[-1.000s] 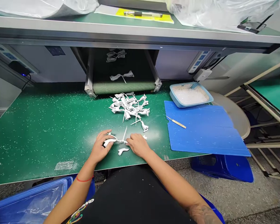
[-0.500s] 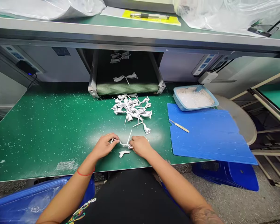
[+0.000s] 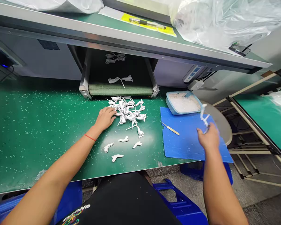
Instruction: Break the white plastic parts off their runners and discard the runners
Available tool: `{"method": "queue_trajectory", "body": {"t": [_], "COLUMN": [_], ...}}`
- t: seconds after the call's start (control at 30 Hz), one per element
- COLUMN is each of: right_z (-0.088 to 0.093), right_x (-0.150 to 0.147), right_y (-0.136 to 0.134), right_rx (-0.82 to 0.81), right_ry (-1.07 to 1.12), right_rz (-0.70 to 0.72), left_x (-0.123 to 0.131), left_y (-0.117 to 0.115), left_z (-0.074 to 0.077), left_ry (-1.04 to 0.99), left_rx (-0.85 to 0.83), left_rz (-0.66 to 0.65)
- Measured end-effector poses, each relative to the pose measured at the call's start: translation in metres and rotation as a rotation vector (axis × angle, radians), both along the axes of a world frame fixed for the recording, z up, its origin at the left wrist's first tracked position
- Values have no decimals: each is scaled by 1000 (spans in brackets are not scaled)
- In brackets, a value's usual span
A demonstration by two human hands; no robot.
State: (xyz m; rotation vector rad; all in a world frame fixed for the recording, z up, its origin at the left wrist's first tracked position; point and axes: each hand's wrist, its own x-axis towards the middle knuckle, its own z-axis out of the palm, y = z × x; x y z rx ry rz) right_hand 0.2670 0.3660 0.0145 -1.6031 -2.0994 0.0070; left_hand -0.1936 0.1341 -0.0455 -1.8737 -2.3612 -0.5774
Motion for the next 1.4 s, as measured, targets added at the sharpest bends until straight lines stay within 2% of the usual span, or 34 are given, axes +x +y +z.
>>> {"method": "queue_trajectory", "body": {"t": [0.03, 0.07, 0.1, 0.13, 0.2, 0.3, 0.4, 0.5, 0.57, 0.63, 0.7, 0.73, 0.8, 0.87, 0.9, 0.97, 1.07, 1.13, 1.2, 1.27, 1.37, 1.4], "right_z": [8, 12, 13, 10, 0, -12, -17, -28, -39, -48, -53, -53, -48, -41, -38, -32, -29, -29, -27, -21, -2, 5], "right_x": [8, 7, -3, -21, -75, -162, -213, -219, -212, -205, -201, -200, -199, -198, -198, -195, -185, -168, -135, -87, -11, 7], "right_y": [8, 7, -2, -18, -64, -136, -175, -183, -182, -181, -182, -182, -185, -188, -190, -194, -199, -192, -168, -124, -42, -20], "right_rx": [55, 95, 120, 131, 63, -45, -171, -356, -494, -591, -535, -455, -315, -291, -298, -268, -153, -129, -136, -121, -58, -23], "right_ry": [-11, 2, 37, 88, 174, 77, -157, -312, -150, 142, 311, 307, 158, -68, -162, -276, -303, -264, -188, -125, -160, -190], "right_rz": [-130, -182, -154, -42, 366, 862, 1070, 1129, 1072, 930, 848, 883, 1078, 1237, 1263, 1218, 1127, 1063, 910, 618, -60, -205], "left_x": [1, 3, 6, 9, 18, 38, 63, 84, 93, 99, 101, 101, 103, 104, 104, 104, 99, 94, 87, 79, 68, 65], "left_y": [1, -1, -5, -11, -27, -57, -88, -114, -128, -138, -146, -149, -152, -152, -150, -144, -131, -116, -93, -62, -9, 6], "left_z": [0, 1, 3, 4, 8, 10, 5, -4, -11, -15, -14, -13, -9, -4, -2, 3, 14, 21, 23, 20, 9, 6], "left_ry": [15, 16, 3, -20, -89, -217, -385, -527, -571, -585, -581, -574, -584, -630, -651, -638, -516, -483, -515, -531, -477, -464], "left_rx": [34, 71, 98, 109, 97, 79, 144, 168, 136, 119, 147, 169, 226, 272, 264, 129, -190, -231, -168, -130, -144, -155], "left_rz": [-3, -14, -35, -65, -110, -121, -111, -74, -60, -55, -39, -36, -30, -16, -6, 8, -28, -87, -67, 90, 344, 384]}}
